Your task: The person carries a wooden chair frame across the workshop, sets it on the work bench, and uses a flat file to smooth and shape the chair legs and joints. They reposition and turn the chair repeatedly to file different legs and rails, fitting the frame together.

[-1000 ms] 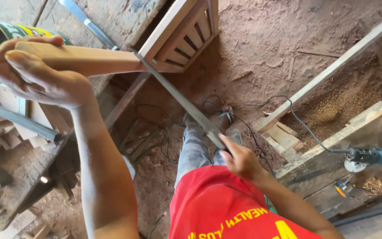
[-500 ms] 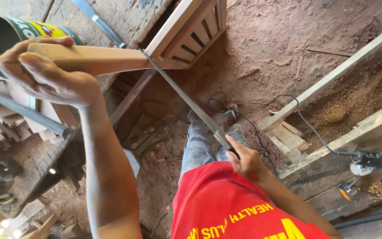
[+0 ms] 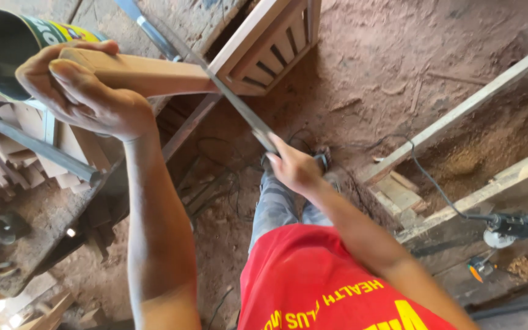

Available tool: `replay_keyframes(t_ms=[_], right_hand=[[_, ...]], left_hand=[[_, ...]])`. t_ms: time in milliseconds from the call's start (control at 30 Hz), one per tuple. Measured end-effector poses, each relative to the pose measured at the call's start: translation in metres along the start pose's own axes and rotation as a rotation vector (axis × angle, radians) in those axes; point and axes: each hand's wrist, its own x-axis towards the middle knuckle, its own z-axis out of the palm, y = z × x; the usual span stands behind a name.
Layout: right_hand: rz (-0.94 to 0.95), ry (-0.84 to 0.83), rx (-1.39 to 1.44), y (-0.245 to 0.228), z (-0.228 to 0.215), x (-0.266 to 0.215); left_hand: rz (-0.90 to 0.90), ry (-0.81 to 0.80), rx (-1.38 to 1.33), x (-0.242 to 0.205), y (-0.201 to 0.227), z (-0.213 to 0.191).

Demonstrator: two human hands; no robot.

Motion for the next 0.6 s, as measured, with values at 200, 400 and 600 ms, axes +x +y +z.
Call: replay_keyframes(t_ms=[200,400,600], right_hand=[[0.032,0.021,0.188,0.002,0.029,0.034],[0.041,-0.071,0.239,-0.015,-0.022,0.0],[0.185,-0.208,0.155,-0.004,-0.066,-0.081]], left_hand=[[0.115,0.008,-0.002,-0.002,-0.001,-0.003],[0.112,0.044,0.061,-0.003,-0.004,-0.002],[0.063,0.082,0.055,-0.004,-0.012,0.001]])
